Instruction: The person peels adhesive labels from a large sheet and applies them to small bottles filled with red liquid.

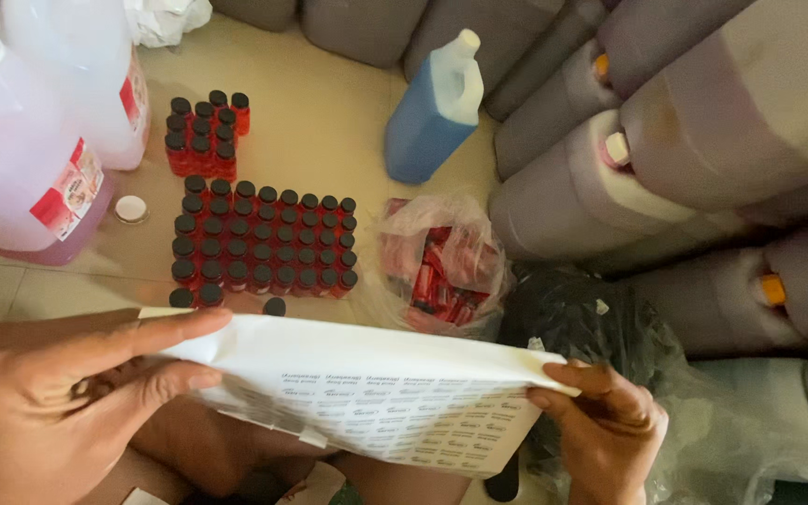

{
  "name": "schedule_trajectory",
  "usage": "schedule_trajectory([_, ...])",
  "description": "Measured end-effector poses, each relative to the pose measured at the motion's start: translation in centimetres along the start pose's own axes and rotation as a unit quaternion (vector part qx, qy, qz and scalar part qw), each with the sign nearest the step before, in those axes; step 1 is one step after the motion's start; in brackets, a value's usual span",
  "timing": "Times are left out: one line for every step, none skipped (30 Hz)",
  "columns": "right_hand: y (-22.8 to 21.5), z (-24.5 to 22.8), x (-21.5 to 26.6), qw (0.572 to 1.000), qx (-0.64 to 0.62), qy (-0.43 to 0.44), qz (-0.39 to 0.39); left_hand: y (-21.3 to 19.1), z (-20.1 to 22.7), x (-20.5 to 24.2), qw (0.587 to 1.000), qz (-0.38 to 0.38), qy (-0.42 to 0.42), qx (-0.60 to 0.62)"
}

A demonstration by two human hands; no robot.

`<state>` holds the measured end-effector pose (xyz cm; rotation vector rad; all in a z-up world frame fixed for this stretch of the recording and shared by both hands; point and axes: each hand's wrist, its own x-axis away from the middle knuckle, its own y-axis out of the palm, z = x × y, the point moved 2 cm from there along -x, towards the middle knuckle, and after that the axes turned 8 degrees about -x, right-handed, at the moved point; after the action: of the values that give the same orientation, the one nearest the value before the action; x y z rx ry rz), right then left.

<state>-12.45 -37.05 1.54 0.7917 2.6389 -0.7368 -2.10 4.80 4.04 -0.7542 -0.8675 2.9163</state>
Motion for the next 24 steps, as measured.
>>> schedule_trajectory([0.1, -0.5, 0.0, 1.000, -0.001, -0.001, -0.001, -0.1, 0.2, 0.1, 1.000, 0.001, -0.001, -0.001])
schedule_trajectory([0.3, -1.0, 0.0, 1.000, -0.014, -0.005, -0.010, -0.2, 0.4, 0.3, 1.000, 0.009, -0.010, 0.003])
schedule_trajectory([0.6, -1.5, 0.2, 0.999, -0.028, -0.008, -0.019, -0.3, 0.5, 0.4, 1.000, 0.015, -0.020, 0.006])
schedule_trajectory([0.7, -1.6, 0.1, 0.999, -0.028, -0.008, -0.020, -0.6, 0.3, 0.4, 1.000, 0.015, -0.020, 0.006])
schedule_trajectory([0.8, -1.7, -0.1, 0.999, -0.037, 0.001, -0.025, -0.8, 0.3, 0.4, 0.998, 0.005, -0.037, -0.041])
schedule_trajectory([0.9, -1.8, -0.2, 0.998, -0.045, 0.009, -0.030, -1.0, 0.3, 0.4, 0.995, -0.005, -0.054, -0.087])
schedule_trajectory([0.9, -2.1, -0.4, 0.998, -0.048, 0.010, -0.029, -1.1, 0.3, 0.6, 0.994, -0.006, -0.052, -0.091])
schedule_trajectory([0.9, -2.5, -0.6, 0.998, 0.004, -0.024, -0.055, -1.2, 0.2, 0.8, 0.993, -0.015, -0.075, -0.088])
schedule_trajectory([1.0, -2.9, -0.6, 0.994, 0.054, -0.057, -0.076, -1.4, 0.3, 0.8, 0.991, -0.026, -0.094, -0.087])
schedule_trajectory([0.8, -2.9, -0.4, 0.995, 0.049, -0.056, -0.070, -1.6, 0.1, 0.9, 0.992, -0.028, -0.087, -0.092])
schedule_trajectory([0.7, -2.8, -0.3, 0.992, 0.056, -0.059, -0.097, -1.7, -0.2, 1.0, 0.993, -0.036, -0.079, -0.074])
schedule_trajectory([0.5, -2.8, -0.2, 0.988, 0.063, -0.062, -0.123, -1.8, -0.5, 1.2, 0.995, -0.044, -0.071, -0.056])
schedule_trajectory([0.3, -3.3, -0.3, 0.989, 0.060, -0.060, -0.119, -2.0, 0.0, 1.1, 0.995, -0.047, -0.067, -0.060])
schedule_trajectory([0.2, -4.0, -0.4, 0.983, 0.075, -0.087, -0.142, -2.3, 0.4, 1.0, 0.995, -0.053, -0.071, -0.046])
schedule_trajectory([0.4, -4.6, -0.4, 0.976, 0.090, -0.113, -0.165, -2.7, 0.6, 0.9, 0.995, -0.059, -0.074, -0.032])
schedule_trajectory([0.6, -5.3, -0.6, 0.977, 0.087, -0.111, -0.160, -2.9, 0.3, 1.0, 0.995, -0.062, -0.070, -0.036])
schedule_trajectory([0.9, -6.1, -0.6, 0.971, 0.076, -0.136, -0.182, -3.1, 0.3, 1.0, 0.996, -0.066, -0.055, -0.027])
schedule_trajectory([1.0, -6.9, -0.7, 0.963, 0.065, -0.161, -0.204, -3.3, 0.3, 1.1, 0.996, -0.071, -0.040, -0.019])
schedule_trajectory([1.1, -7.1, -0.5, 0.966, 0.061, -0.157, -0.199, -3.6, 0.3, 1.2, 0.996, -0.078, -0.036, -0.023])
schedule_trajectory([1.3, -7.4, -0.4, 0.960, 0.066, -0.188, -0.197, -3.9, 0.3, 1.3, 0.996, -0.076, -0.034, -0.035])
schedule_trajectory([1.3, -7.6, -0.2, 0.954, 0.069, -0.220, -0.193, -4.1, 0.4, 1.4, 0.996, -0.072, -0.031, -0.049])
schedule_trajectory([1.1, -7.4, -0.2, 0.956, 0.065, -0.217, -0.186, -4.2, 0.4, 1.5, 0.995, -0.077, -0.025, -0.054])
schedule_trajectory([1.1, -7.2, 0.1, 0.949, 0.054, -0.233, -0.208, -4.5, 0.3, 1.7, 0.996, -0.068, -0.027, -0.060])
schedule_trajectory([1.1, -7.0, 0.4, 0.940, 0.043, -0.248, -0.229, -4.7, 0.1, 1.8, 0.996, -0.058, -0.028, -0.067])
